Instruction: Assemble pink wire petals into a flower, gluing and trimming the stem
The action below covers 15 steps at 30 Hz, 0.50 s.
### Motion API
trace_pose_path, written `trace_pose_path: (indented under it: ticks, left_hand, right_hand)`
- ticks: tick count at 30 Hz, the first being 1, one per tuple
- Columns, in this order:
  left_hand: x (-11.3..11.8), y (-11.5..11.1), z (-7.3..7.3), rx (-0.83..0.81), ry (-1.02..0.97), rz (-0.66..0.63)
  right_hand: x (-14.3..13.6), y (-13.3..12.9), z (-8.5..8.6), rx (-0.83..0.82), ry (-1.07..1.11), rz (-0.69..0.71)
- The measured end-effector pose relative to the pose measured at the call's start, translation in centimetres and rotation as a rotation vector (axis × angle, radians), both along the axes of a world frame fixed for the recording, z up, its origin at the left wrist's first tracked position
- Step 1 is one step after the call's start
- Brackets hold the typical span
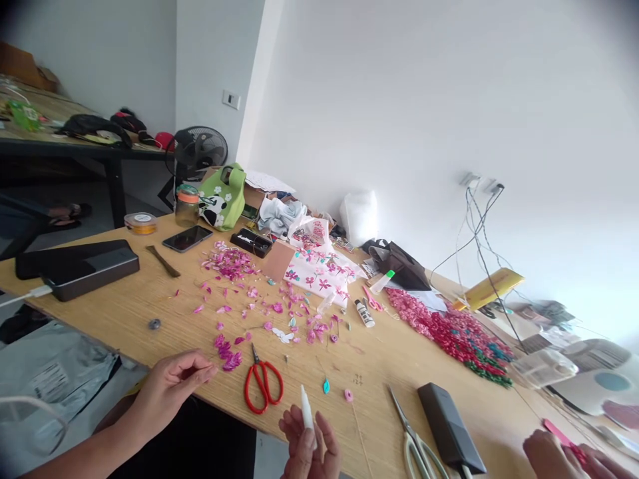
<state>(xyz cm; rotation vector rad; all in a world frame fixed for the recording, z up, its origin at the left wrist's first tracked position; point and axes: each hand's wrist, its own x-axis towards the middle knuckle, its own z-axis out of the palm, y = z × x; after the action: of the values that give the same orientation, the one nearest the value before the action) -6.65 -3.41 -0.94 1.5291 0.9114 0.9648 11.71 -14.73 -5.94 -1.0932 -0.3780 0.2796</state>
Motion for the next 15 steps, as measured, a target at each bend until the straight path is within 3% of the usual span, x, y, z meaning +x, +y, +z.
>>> trace_pose_path:
  ticks: [3,9,15]
  left_hand:
    - [0.1,0.2,0.0,-0.030,-0.020,-0.006]
    - [0.9,0.8,-0.2,-0.299,-0.121,0.002]
    - [1.4,0.7,-0.5,-0.311,-0.193,0.014]
  right_hand:
    - [-0.4,0.1,0.3,-0.061,-0.004,-0.001]
    - [-1.1,0.3,0.7,-0.105,0.026,-0.010]
    - [-0.5,0.1,-0.6,-0.154,0.008,-0.003]
